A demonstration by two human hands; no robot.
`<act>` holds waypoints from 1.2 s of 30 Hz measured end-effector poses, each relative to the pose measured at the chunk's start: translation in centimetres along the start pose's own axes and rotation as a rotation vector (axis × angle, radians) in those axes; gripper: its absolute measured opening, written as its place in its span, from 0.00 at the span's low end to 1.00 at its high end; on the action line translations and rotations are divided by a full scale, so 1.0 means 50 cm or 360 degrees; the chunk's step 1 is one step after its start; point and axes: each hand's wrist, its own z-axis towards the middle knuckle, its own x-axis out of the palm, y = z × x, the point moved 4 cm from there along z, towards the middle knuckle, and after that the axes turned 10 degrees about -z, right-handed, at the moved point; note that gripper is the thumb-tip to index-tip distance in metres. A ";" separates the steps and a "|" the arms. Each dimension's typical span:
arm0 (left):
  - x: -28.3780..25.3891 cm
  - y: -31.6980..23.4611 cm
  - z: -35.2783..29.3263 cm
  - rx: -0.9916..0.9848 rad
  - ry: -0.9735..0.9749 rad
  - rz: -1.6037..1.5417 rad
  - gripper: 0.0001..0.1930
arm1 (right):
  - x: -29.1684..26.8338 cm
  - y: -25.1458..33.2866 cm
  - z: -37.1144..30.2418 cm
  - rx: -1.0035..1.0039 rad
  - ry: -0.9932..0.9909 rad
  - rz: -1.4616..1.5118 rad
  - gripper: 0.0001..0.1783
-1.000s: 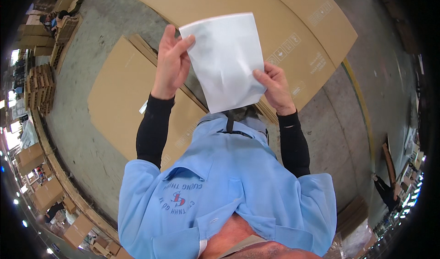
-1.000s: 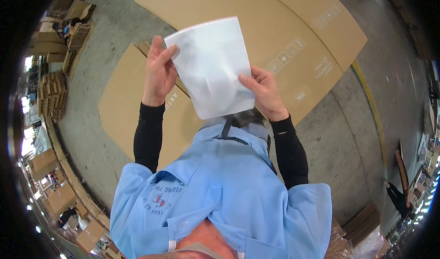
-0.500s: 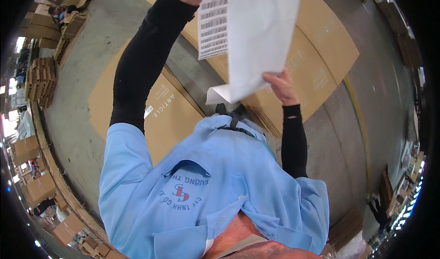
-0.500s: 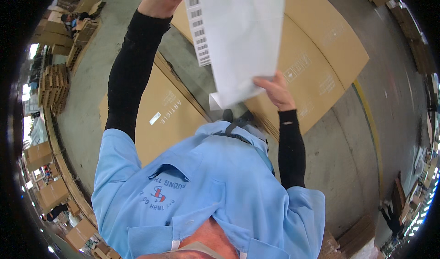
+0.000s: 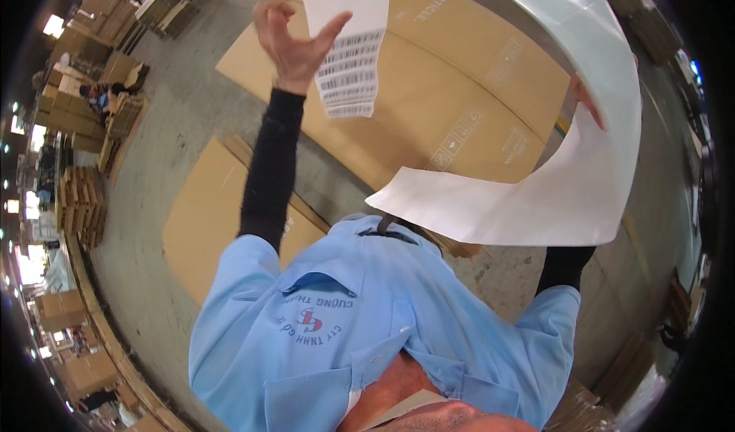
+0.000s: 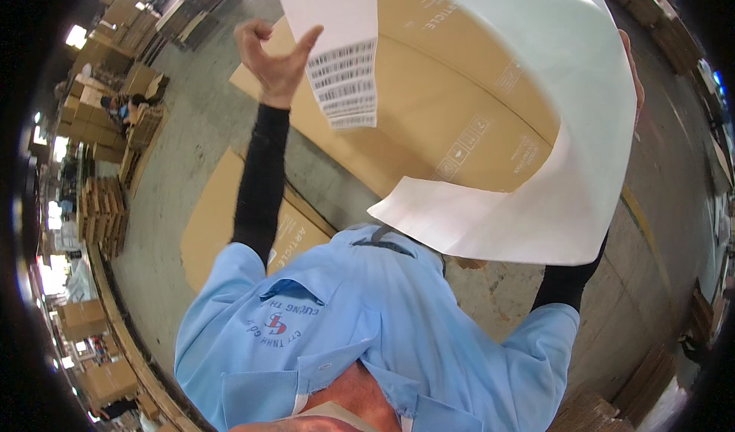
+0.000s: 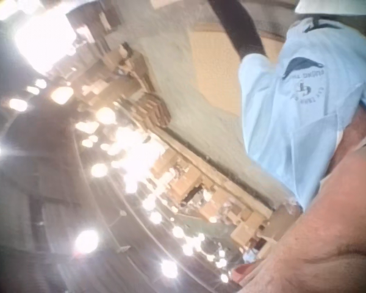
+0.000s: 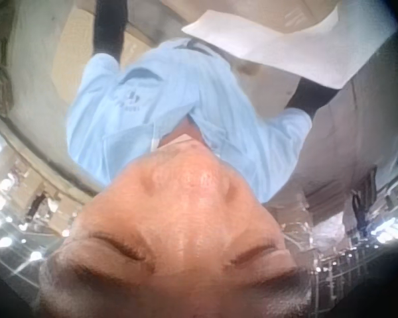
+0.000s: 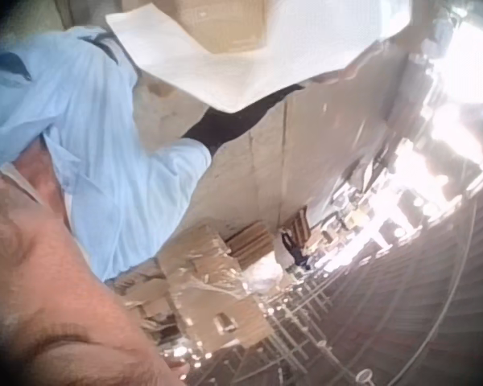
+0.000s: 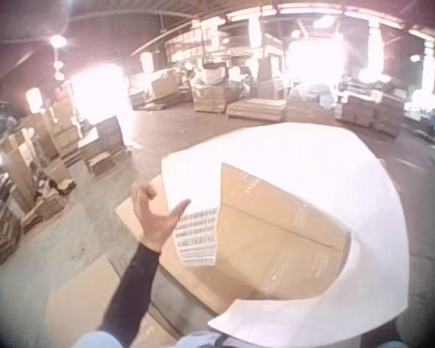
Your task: The person repeatedly peels barcode labels from a roll and sticks them onto flat cardboard boxes. They smooth each label with their hands and move to the next box, continuing the process throughout the clip.
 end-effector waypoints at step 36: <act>0.133 0.242 -0.096 -0.2298 0.0224 -0.2507 0.12 | 0.659 -0.160 -0.102 0.0117 0.0810 -0.1039 0.39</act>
